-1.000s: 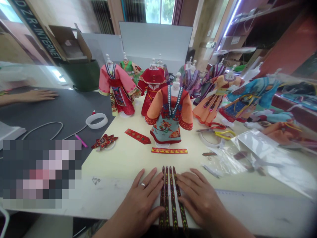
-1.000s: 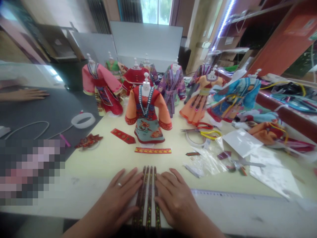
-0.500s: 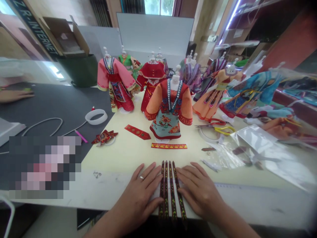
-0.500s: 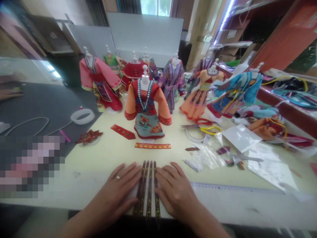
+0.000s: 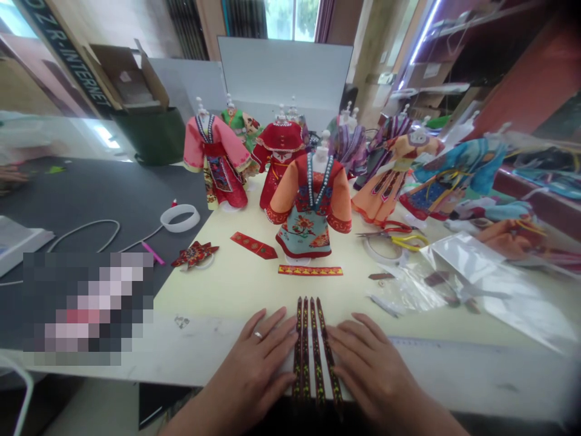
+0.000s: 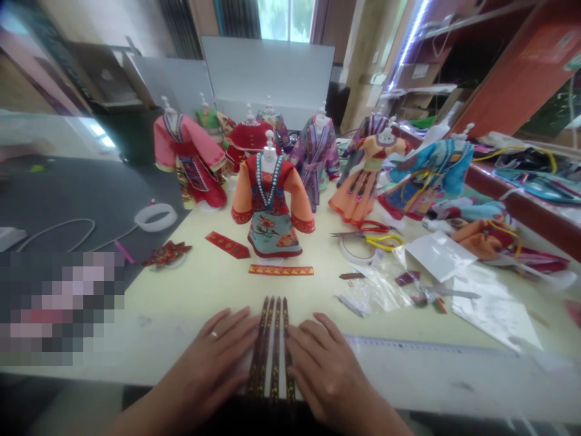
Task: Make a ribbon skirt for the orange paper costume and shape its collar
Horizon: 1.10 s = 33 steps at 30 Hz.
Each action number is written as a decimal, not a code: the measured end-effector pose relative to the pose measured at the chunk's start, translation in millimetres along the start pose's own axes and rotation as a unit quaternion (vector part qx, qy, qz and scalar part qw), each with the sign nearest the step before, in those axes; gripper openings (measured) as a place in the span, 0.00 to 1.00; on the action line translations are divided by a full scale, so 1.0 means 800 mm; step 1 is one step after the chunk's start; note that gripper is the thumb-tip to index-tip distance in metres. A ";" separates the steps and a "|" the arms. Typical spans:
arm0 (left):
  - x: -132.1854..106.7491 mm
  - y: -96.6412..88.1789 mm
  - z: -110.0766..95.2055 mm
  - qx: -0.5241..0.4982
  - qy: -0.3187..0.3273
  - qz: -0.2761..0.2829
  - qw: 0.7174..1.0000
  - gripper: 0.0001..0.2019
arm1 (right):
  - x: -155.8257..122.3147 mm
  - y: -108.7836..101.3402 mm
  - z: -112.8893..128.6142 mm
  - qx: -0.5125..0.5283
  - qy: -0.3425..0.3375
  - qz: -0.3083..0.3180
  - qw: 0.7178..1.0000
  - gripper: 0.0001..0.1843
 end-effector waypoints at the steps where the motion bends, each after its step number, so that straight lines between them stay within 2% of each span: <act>1: 0.000 0.001 -0.001 -0.001 0.002 -0.002 1.000 0.25 | 0.000 0.001 0.001 -0.005 -0.002 0.003 1.000 0.16; 8: 0.000 0.006 0.001 -0.007 -0.002 0.001 1.000 0.25 | 0.008 0.011 0.003 -0.026 -0.002 0.049 0.998 0.15; 13: 0.001 0.007 0.000 0.000 -0.001 0.012 1.000 0.24 | 0.010 0.009 0.005 -0.028 -0.003 0.038 0.999 0.15; 17: 0.001 -0.004 0.000 -0.008 -0.005 -0.008 1.000 0.24 | 0.006 0.006 0.004 -0.045 -0.022 0.005 0.999 0.16; 20: -0.002 -0.023 0.008 -0.013 -0.020 -0.056 0.998 0.20 | -0.004 0.004 0.001 -0.081 -0.056 -0.018 0.995 0.17; 24: -0.011 -0.058 0.031 -0.012 -0.048 -0.145 0.988 0.11 | -0.019 -0.002 -0.012 -0.129 -0.080 -0.035 0.988 0.15; 27: -0.025 -0.080 0.057 -0.006 -0.082 -0.182 0.980 0.08 | -0.028 -0.014 -0.021 -0.151 -0.089 -0.060 0.983 0.12; 30: -0.050 -0.102 0.092 0.029 -0.145 -0.200 0.969 0.07 | -0.034 -0.024 -0.026 -0.170 -0.098 -0.092 0.976 0.12; 33: -0.086 -0.127 0.127 0.064 -0.229 -0.225 0.945 0.07 | -0.039 -0.024 -0.028 -0.187 -0.116 -0.109 0.969 0.12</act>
Point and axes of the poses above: each hand's wrist, its own x-axis towards the middle knuckle, its own y-axis out of the palm, z = x × y, the point moved 10 cm from there along x, towards the middle knuckle
